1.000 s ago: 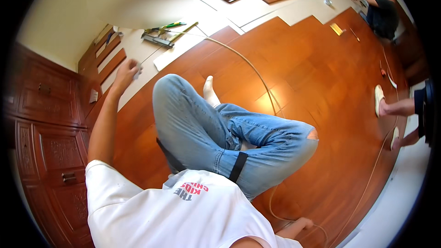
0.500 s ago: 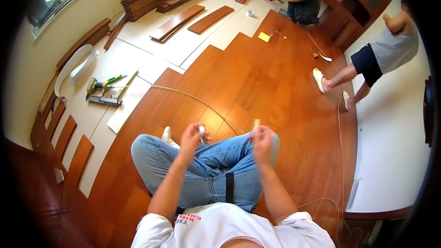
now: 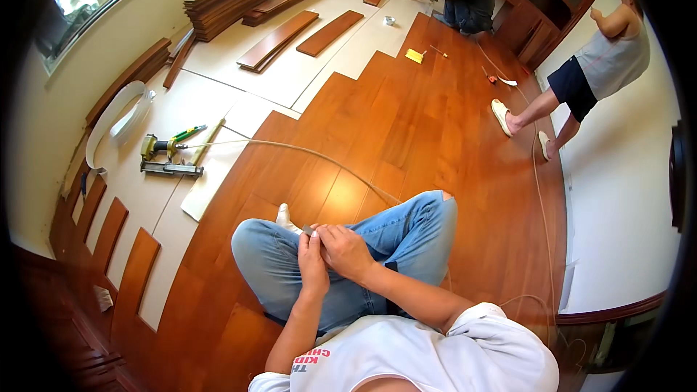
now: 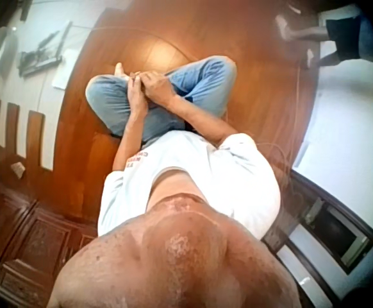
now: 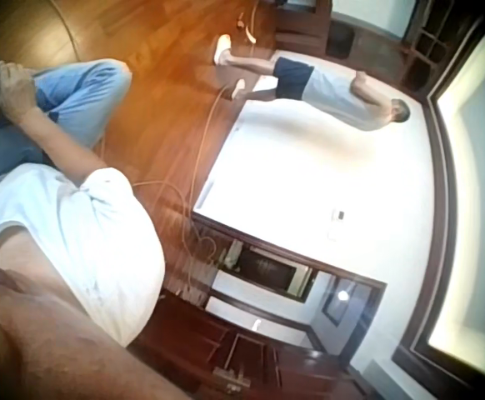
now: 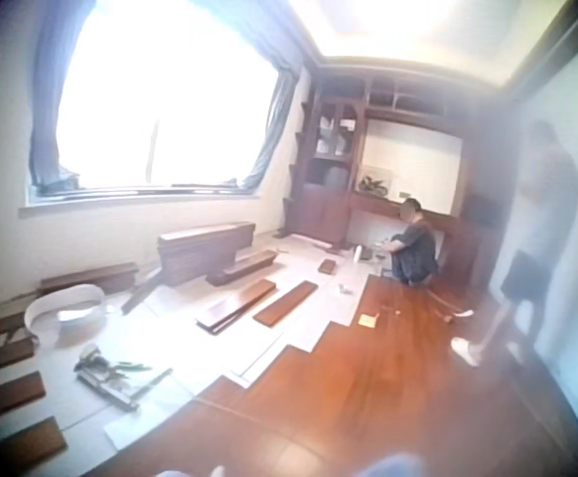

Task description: The person installs floorboards by positioning wooden planks and hammering them into place with a hammer and a block, then securing them with a nail gun.

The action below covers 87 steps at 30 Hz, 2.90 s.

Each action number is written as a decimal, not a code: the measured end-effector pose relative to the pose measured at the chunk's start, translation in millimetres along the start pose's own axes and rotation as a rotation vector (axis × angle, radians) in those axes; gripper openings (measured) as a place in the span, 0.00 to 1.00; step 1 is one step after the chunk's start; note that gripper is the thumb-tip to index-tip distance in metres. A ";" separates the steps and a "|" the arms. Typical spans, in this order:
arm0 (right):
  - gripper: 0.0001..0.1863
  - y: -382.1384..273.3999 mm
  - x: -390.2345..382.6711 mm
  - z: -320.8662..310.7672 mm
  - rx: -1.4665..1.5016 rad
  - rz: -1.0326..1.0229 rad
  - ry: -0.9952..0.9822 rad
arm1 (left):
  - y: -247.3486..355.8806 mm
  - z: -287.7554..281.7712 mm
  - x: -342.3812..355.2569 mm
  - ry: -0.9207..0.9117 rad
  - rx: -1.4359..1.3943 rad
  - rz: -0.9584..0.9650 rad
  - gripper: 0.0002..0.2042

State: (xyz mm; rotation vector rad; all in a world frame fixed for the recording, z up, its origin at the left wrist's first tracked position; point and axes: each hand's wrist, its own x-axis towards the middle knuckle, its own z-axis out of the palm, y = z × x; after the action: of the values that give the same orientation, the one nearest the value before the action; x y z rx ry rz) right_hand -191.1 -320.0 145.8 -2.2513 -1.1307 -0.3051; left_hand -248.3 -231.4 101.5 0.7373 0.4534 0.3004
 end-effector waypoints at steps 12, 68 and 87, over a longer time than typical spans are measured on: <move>0.10 32.6 -48.2 -63.1 0.185 0.238 0.020 | 88.1 -68.7 -46.9 0.204 0.020 0.109 0.13; 0.10 -128.1 428.3 247.9 -0.563 -0.817 -1.024 | 16.3 -436.0 -233.4 2.179 1.241 0.007 0.19; 0.12 -137.0 257.5 429.5 0.265 -0.466 -1.539 | 19.2 -420.3 -239.9 2.183 1.358 -0.177 0.16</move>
State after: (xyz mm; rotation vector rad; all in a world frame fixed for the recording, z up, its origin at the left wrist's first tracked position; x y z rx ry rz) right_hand -166.7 169.5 -25.6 -1.6971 -2.1717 1.5566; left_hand -665.5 -76.0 -89.2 1.4119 2.9787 0.5368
